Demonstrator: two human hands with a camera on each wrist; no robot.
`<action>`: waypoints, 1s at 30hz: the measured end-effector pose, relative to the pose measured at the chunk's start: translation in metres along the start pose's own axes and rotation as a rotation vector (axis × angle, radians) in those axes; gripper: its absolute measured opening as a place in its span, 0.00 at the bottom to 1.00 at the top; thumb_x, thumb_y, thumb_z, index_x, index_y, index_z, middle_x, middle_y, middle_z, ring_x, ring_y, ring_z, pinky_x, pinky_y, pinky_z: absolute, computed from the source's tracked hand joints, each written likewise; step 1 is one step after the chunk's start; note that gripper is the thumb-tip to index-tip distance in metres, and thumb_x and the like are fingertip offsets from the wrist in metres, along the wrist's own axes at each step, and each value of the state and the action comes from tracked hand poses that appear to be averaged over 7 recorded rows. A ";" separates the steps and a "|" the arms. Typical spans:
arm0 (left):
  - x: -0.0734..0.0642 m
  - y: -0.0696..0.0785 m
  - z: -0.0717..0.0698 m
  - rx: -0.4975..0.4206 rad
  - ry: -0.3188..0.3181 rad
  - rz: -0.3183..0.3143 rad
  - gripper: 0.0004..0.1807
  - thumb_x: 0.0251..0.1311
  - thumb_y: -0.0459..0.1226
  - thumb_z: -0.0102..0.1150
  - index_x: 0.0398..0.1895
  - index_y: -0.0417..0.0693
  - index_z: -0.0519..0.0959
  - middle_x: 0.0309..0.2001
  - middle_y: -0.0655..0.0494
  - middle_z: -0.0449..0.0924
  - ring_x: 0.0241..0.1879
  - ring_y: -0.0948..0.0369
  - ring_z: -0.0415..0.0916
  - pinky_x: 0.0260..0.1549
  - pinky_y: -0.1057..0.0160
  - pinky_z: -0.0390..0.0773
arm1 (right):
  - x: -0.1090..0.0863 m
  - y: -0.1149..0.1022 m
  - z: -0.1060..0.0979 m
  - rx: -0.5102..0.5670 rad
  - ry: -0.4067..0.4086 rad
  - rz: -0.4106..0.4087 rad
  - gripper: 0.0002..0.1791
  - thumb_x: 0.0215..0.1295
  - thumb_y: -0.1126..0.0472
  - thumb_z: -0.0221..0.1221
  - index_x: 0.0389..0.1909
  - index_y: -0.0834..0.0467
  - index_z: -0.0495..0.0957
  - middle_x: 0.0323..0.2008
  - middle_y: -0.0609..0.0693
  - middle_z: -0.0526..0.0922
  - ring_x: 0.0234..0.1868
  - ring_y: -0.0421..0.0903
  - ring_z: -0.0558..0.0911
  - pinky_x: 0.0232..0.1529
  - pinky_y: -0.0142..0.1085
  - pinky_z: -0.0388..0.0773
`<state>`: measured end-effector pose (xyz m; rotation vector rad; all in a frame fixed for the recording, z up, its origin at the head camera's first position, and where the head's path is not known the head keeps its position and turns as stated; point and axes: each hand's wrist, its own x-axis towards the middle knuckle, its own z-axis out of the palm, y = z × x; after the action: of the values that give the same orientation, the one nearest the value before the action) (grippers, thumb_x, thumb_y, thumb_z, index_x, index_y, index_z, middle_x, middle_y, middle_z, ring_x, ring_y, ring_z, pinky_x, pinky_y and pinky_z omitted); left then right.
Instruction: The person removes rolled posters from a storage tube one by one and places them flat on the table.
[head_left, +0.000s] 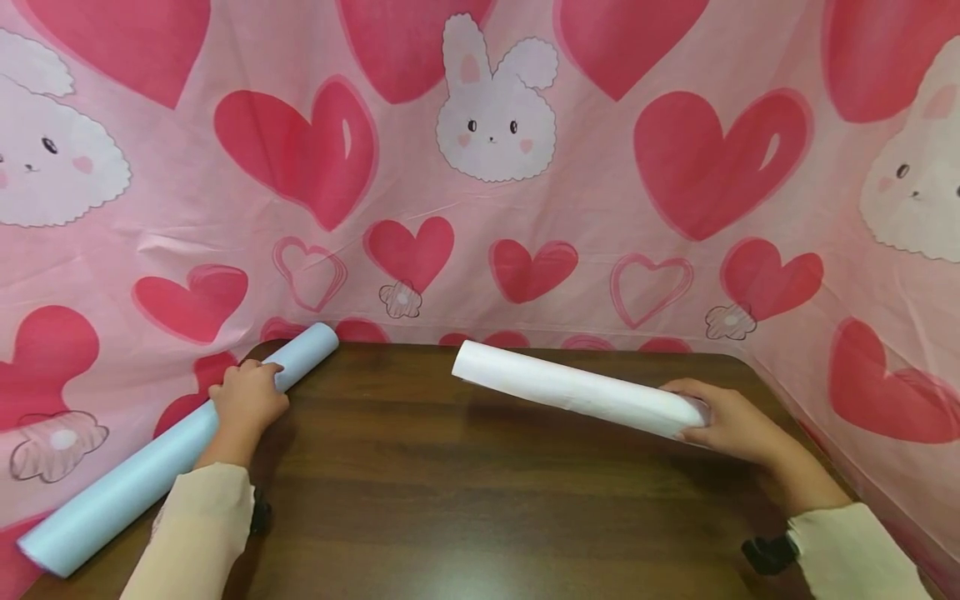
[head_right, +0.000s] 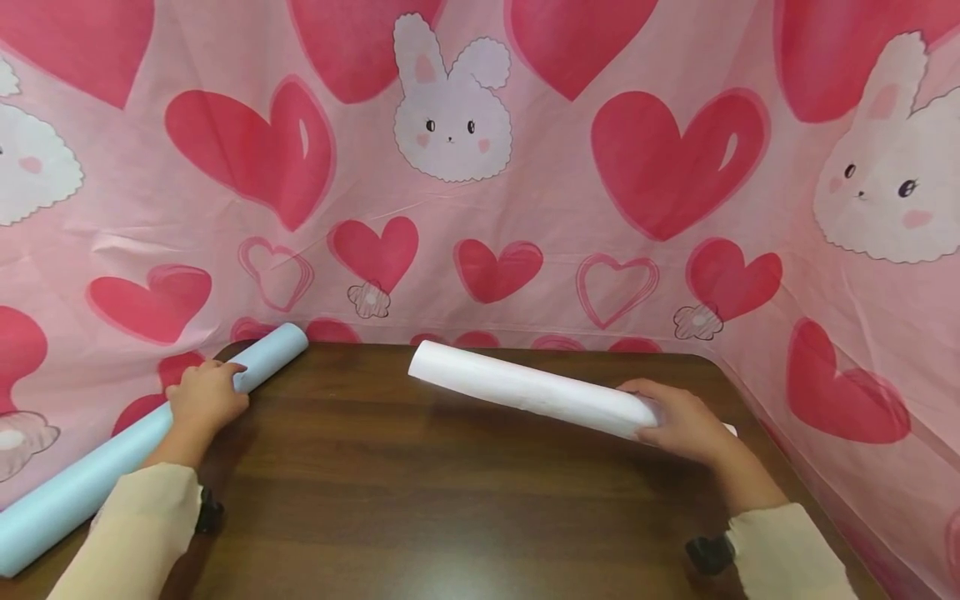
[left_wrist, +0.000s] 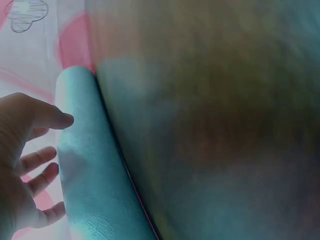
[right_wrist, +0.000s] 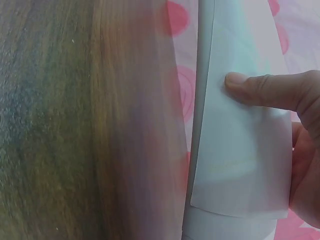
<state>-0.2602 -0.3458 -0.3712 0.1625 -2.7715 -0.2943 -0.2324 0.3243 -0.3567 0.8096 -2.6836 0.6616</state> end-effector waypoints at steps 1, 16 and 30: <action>0.000 0.000 0.000 0.002 -0.008 0.000 0.26 0.43 0.34 0.63 0.51 0.37 0.78 0.47 0.29 0.70 0.47 0.31 0.64 0.37 0.28 0.64 | 0.000 0.000 0.000 0.002 -0.002 0.000 0.35 0.38 0.65 0.78 0.52 0.54 0.77 0.41 0.50 0.83 0.36 0.46 0.78 0.37 0.49 0.76; 0.001 0.006 0.002 0.021 0.018 0.031 0.24 0.44 0.33 0.61 0.50 0.38 0.80 0.47 0.30 0.72 0.48 0.32 0.65 0.39 0.28 0.64 | 0.003 -0.005 0.006 -0.003 0.000 -0.013 0.36 0.38 0.65 0.79 0.53 0.53 0.77 0.42 0.51 0.83 0.36 0.46 0.78 0.38 0.49 0.76; 0.000 0.077 0.009 -0.418 -0.015 0.152 0.25 0.50 0.36 0.71 0.53 0.39 0.80 0.49 0.35 0.80 0.51 0.40 0.75 0.48 0.41 0.74 | 0.021 -0.026 0.021 0.095 0.009 -0.036 0.37 0.43 0.66 0.76 0.58 0.54 0.75 0.47 0.53 0.83 0.38 0.48 0.78 0.39 0.49 0.76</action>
<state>-0.2693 -0.2690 -0.3621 -0.1542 -2.6457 -0.8221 -0.2374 0.2855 -0.3578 0.8742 -2.6400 0.7880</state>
